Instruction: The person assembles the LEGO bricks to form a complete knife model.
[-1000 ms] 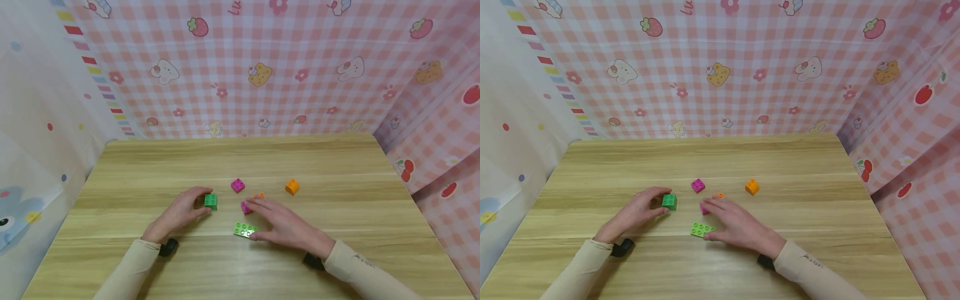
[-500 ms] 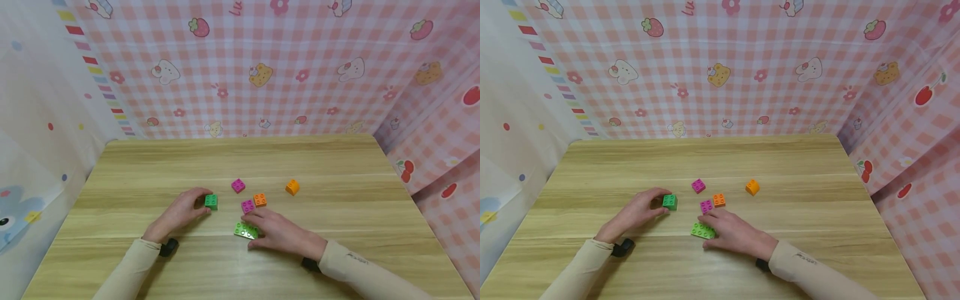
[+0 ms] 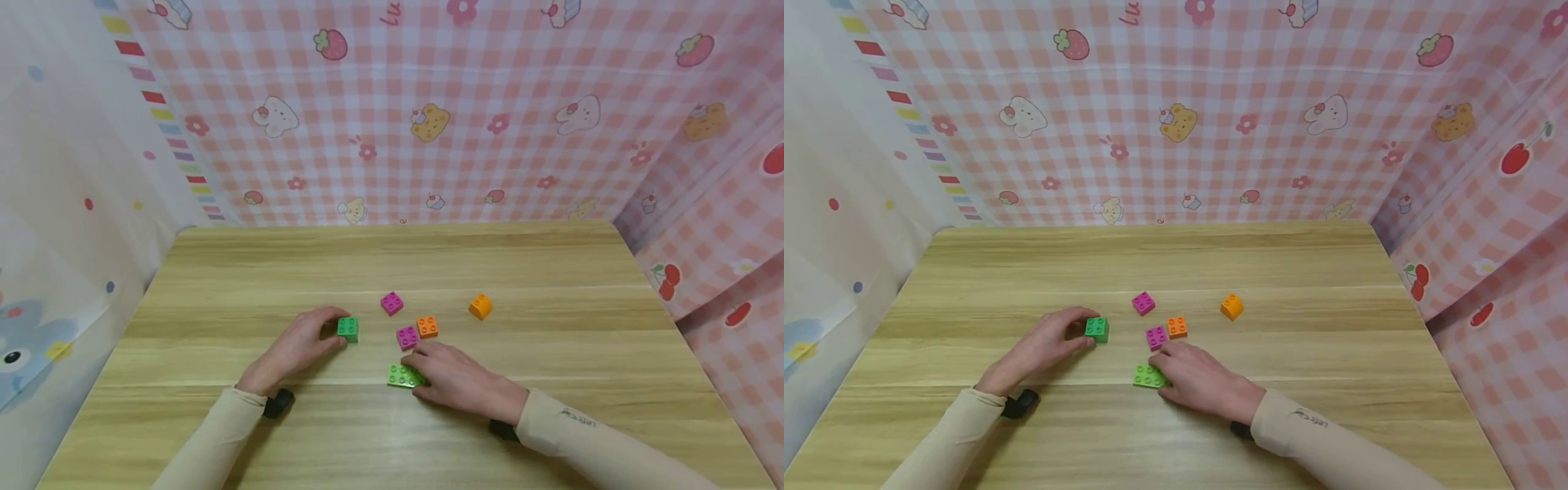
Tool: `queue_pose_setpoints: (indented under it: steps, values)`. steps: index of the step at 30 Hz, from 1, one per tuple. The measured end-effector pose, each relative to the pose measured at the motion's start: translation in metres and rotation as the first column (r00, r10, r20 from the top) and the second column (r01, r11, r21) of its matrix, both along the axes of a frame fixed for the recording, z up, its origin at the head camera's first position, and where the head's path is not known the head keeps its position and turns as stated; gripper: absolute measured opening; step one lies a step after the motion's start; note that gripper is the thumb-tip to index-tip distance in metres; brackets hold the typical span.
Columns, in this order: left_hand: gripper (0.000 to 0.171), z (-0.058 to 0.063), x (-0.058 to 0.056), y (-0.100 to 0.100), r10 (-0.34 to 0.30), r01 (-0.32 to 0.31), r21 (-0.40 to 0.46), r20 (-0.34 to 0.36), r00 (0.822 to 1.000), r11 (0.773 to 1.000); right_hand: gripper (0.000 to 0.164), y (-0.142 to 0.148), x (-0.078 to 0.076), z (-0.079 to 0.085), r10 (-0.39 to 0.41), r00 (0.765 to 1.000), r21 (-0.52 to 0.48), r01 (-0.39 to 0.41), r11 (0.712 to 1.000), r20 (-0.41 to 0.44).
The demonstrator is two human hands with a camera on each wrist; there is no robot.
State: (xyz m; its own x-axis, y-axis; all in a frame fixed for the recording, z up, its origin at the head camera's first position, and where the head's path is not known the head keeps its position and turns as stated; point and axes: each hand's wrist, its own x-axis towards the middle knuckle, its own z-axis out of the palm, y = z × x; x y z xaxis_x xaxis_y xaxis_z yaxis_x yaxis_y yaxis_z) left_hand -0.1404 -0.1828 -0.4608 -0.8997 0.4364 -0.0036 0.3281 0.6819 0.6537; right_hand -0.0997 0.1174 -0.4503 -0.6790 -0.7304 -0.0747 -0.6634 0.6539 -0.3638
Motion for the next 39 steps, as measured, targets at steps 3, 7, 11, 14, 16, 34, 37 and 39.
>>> queue_pose_setpoints:
  steps: [3,7,11,14,16,34,37,39]
  values:
    - [0.039,0.000,0.000,0.002,-0.009,0.009,0.002,-0.028,1.000,1.000,0.045,0.004,0.000,0.002,-0.040,0.999,-0.031,0.040,0.999,0.015]
    - [0.038,0.001,0.004,0.006,-0.017,0.017,0.007,-0.051,0.999,1.000,0.046,0.013,-0.001,0.006,-0.111,0.992,-0.091,0.117,0.989,0.064]
    - [0.038,0.003,0.009,0.012,-0.028,0.029,0.010,-0.052,0.998,1.000,0.048,0.021,-0.002,0.009,-0.161,0.983,-0.151,0.173,0.973,0.093]
    - [0.037,0.003,0.013,0.018,-0.051,0.052,0.018,-0.072,0.996,0.998,0.048,0.027,-0.001,0.010,-0.185,0.979,-0.192,0.197,0.961,0.082]
    - [0.035,0.003,0.015,0.022,-0.067,0.070,0.033,-0.080,0.995,0.997,0.047,0.030,-0.001,0.010,-0.199,0.978,-0.218,0.208,0.953,0.066]
    - [0.040,0.000,0.031,0.058,-0.169,0.170,0.089,-0.016,0.985,0.981,0.049,0.039,-0.003,0.010,-0.281,0.959,-0.288,0.276,0.917,0.023]
    - [0.040,0.000,0.032,0.063,-0.175,0.175,0.073,-0.007,0.985,0.982,0.049,0.039,-0.004,0.011,-0.284,0.959,-0.288,0.278,0.916,0.023]
    - [0.039,0.000,0.032,0.065,-0.173,0.172,0.062,0.006,0.985,0.983,0.049,0.040,-0.004,0.011,-0.285,0.958,-0.288,0.280,0.916,0.024]
